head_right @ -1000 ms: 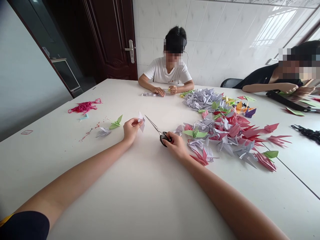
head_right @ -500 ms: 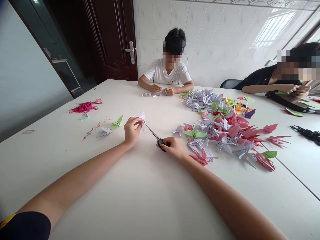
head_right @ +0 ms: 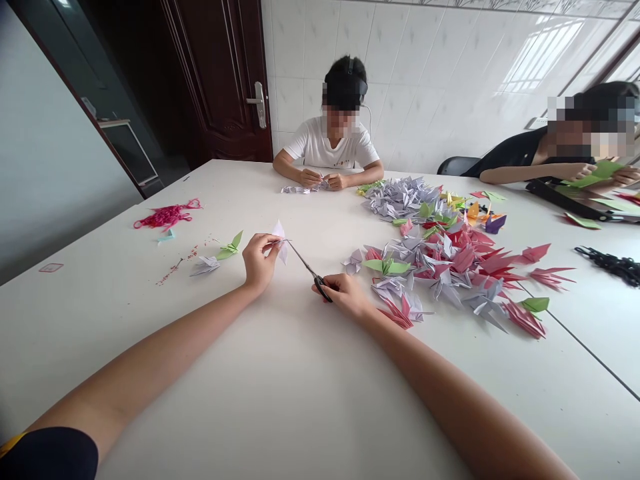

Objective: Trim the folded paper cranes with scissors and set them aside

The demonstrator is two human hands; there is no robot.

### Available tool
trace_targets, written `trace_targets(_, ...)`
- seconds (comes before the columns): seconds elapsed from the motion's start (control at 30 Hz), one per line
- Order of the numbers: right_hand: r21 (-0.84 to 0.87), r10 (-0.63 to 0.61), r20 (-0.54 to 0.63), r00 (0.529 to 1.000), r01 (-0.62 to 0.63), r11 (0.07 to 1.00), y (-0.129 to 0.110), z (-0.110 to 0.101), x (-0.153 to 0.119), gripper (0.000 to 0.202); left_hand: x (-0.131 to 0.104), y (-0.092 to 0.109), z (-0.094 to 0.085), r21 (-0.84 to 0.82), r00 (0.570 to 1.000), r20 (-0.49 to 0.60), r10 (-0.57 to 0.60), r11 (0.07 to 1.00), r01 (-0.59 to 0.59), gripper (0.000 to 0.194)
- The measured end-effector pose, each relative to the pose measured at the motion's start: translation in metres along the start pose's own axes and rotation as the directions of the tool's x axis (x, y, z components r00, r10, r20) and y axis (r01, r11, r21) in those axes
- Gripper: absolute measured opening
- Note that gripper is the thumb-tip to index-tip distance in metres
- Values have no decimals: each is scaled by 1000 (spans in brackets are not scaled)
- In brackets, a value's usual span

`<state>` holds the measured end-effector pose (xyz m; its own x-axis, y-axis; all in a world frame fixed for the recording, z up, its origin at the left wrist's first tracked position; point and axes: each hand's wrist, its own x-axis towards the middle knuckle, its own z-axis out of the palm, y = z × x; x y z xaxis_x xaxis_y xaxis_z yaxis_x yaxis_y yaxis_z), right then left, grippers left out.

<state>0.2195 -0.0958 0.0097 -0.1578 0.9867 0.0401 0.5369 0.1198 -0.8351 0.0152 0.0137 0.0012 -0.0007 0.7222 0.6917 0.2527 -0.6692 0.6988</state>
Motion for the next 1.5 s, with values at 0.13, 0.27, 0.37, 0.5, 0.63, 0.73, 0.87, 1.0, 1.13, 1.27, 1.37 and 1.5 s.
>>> trace_targets(0.13, -91, -103, -122, 987, 92, 992, 4, 3, 1, 39, -1, 2, 1, -28, 1000, 5, 5, 1000, -5, 10)
trace_targets(0.27, -170, -156, -250, 956, 115, 979, 10, 6, 3, 31, -2, 5, 2, 11, 998, 54, -8, 1000, 7, 12)
trace_targets(0.37, -239, -162, -295, 942, 91, 967, 13, 7, 2, 26, -2, 4, 2, 44, 997, 73, -34, 999, 31, 12)
trace_targets(0.5, -386, -186, -333, 925, 46, 922, 15, 10, 0, 24, -1, 2, 2, 46, 995, 43, -89, 995, 87, 11)
trace_targets(0.63, -508, -143, -325, 935, -45, 860, 15, 12, -2, 22, 0, 1, 3, 55, 991, 49, -128, 991, 126, 10)
trace_targets(0.73, -532, -99, -317, 943, -90, 842, 15, 12, -1, 19, 0, 1, 4, 56, 985, 110, -131, 990, 126, 9)
trace_targets(0.87, -484, -96, -377, 921, -108, 869, 19, 10, 1, 14, 1, -3, 4, 55, 982, 138, -127, 991, 121, 8)
trace_targets(1.0, -436, -102, -429, 898, -107, 894, 22, 10, 2, 24, 2, -8, 4, 40, 983, 130, -129, 991, 125, 9)
trace_targets(1.13, -402, -72, -493, 867, -154, 902, 19, 9, 1, 25, 2, -5, 4, 21, 973, 173, -155, 988, 154, 11)
trace_targets(1.27, -340, -15, -538, 843, -201, 919, 16, 6, 1, 24, 2, -2, 3, 15, 962, 190, -198, 980, 199, 12)
trace_targets(1.37, -310, 4, -551, 835, -209, 928, 17, 4, 2, 22, 3, -3, 3, 15, 958, 177, -224, 974, 225, 12)
trace_targets(1.5, -284, 33, -580, 814, -240, 928, 17, 2, 3, 23, 4, -7, 4, 18, 957, 205, -208, 978, 208, 10)
